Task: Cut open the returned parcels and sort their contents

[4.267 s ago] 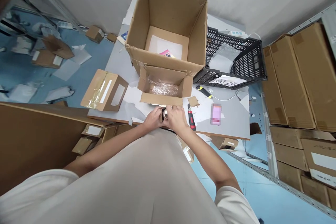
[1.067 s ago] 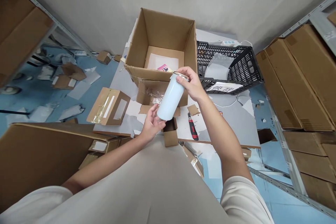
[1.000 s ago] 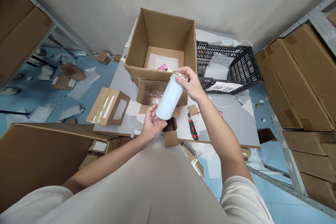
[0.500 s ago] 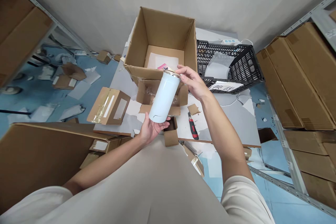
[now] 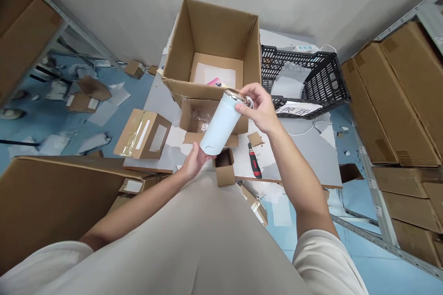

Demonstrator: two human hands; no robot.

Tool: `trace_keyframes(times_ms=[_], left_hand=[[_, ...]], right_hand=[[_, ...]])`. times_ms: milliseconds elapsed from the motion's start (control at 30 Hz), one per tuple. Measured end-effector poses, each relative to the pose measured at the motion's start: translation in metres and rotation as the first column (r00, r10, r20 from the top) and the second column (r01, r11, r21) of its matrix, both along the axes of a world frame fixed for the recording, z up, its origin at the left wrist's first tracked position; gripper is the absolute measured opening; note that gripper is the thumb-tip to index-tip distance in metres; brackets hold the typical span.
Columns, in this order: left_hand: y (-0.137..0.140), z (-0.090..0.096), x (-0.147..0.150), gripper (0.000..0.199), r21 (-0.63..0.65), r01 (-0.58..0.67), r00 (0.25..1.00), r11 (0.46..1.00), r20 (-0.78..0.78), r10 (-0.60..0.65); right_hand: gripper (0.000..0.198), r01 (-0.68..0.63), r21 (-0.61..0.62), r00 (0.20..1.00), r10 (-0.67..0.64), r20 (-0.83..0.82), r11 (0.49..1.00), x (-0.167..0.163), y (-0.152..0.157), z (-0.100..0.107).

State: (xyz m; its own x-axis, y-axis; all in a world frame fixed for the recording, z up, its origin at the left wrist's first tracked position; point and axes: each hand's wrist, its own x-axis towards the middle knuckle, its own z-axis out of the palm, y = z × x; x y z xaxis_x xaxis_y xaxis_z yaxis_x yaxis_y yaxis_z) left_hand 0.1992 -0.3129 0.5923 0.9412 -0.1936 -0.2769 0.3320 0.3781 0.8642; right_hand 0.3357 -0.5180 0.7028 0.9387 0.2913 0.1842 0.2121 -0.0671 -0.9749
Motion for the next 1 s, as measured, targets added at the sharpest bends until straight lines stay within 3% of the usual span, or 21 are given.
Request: trace_keyframes(times_ms=[33,67,133,200,267,333,433,500,667,767,867,1000], left_hand=[[0.006,-0.004,-0.001,0.072,0.167,0.007,0.995,0.986,0.101,-0.024],[0.010,-0.009,-0.003,0.068,0.349,0.012,0.976,0.937,0.201,-0.088],[0.017,-0.020,-0.008,0.066,0.654,-0.003,0.904,0.756,0.325,-0.277],[0.017,-0.033,-0.012,0.064,0.804,-0.032,0.842,0.594,0.342,-0.418],[0.014,-0.046,-0.013,0.060,0.849,-0.040,0.819,0.527,0.330,-0.469],[0.011,-0.057,-0.014,0.060,0.848,-0.033,0.817,0.528,0.327,-0.475],[0.010,-0.068,-0.013,0.065,0.816,-0.034,0.821,0.577,0.352,-0.449],[0.011,-0.071,-0.013,0.066,0.809,-0.044,0.824,0.586,0.362,-0.437],[0.011,-0.073,-0.014,0.067,0.860,-0.069,0.828,0.505,0.332,-0.452],[0.009,-0.073,-0.014,0.066,0.868,-0.072,0.829,0.492,0.326,-0.455],[0.008,-0.071,-0.014,0.063,0.859,-0.096,0.833,0.502,0.346,-0.433],[0.008,-0.067,-0.016,0.059,0.864,-0.116,0.838,0.489,0.350,-0.420]], right_hand=[[0.047,0.044,-0.016,0.998,-0.043,0.048,0.999,-0.008,-0.006,-0.001],[0.046,0.092,-0.029,0.991,-0.089,0.096,0.995,-0.019,-0.012,-0.004],[0.045,0.191,-0.048,0.968,-0.180,0.173,0.980,-0.043,-0.024,-0.016],[0.043,0.269,-0.070,0.946,-0.250,0.205,0.961,-0.070,-0.034,-0.035],[0.039,0.335,-0.099,0.927,-0.310,0.210,0.937,-0.094,-0.038,-0.057],[0.037,0.383,-0.133,0.911,-0.350,0.217,0.914,-0.114,-0.038,-0.078],[0.037,0.389,-0.224,0.909,-0.334,0.250,0.894,-0.135,-0.033,-0.094],[0.038,0.347,-0.322,0.923,-0.261,0.283,0.881,-0.143,-0.026,-0.095],[0.035,0.252,-0.510,0.942,-0.086,0.325,0.823,-0.145,-0.006,-0.076],[0.031,0.151,-0.612,0.959,0.035,0.281,0.776,-0.142,0.007,-0.069],[0.027,0.058,-0.690,0.972,0.116,0.204,0.721,-0.141,0.021,-0.077],[0.023,0.081,-0.772,0.983,0.076,0.165,0.630,-0.142,0.038,-0.097]])
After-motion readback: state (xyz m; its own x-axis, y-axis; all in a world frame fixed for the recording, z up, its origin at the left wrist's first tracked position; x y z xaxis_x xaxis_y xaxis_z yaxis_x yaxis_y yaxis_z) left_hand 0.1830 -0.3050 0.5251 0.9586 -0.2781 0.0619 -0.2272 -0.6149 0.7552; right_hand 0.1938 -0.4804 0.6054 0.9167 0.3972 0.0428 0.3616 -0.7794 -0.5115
